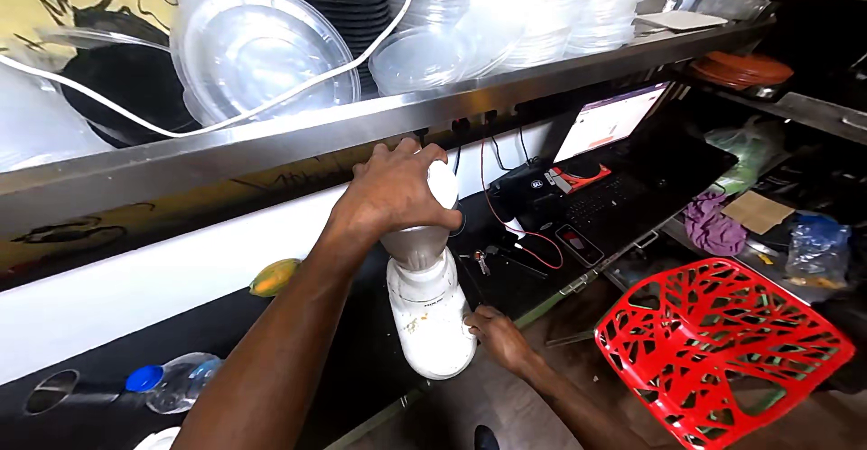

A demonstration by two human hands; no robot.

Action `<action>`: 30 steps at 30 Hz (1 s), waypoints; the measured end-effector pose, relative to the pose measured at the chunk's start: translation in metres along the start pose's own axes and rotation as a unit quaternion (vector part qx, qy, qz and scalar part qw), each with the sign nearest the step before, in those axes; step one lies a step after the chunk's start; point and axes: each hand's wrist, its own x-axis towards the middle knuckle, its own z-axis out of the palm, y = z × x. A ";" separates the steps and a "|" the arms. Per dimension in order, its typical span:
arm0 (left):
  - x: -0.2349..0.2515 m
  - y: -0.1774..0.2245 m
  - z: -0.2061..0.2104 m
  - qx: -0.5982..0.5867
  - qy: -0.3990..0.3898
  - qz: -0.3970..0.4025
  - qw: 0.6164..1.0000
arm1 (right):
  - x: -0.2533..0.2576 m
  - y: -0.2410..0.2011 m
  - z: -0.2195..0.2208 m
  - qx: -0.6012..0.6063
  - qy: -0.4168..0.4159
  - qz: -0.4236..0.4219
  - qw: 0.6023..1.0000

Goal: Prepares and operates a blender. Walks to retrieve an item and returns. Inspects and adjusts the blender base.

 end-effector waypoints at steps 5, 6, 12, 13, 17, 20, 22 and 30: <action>0.002 -0.001 0.000 0.003 0.001 -0.001 1.000 | -0.001 0.009 0.000 -0.028 0.014 -0.065 0.997; 0.002 -0.001 0.001 0.004 0.004 0.000 1.000 | -0.001 0.010 0.000 -0.024 0.015 -0.065 0.997; 0.002 -0.004 0.004 0.005 0.016 0.006 1.000 | -0.004 0.012 0.004 0.038 0.044 -0.028 0.998; 0.002 -0.005 0.004 0.008 0.020 0.009 1.000 | -0.004 0.013 0.007 0.048 0.061 -0.025 0.997; 0.003 -0.004 0.003 0.019 0.021 0.018 0.999 | -0.008 0.012 0.019 0.067 0.117 -0.005 0.991; 0.001 -0.002 0.001 0.024 0.015 0.022 0.999 | -0.012 0.013 0.028 0.069 0.150 0.001 0.986; 0.001 -0.001 0.000 0.027 0.014 0.025 0.999 | -0.012 0.013 0.030 0.073 0.160 0.007 0.984; 0.000 0.000 -0.001 0.028 0.024 0.042 0.998 | -0.016 0.017 0.036 0.077 0.173 0.012 0.982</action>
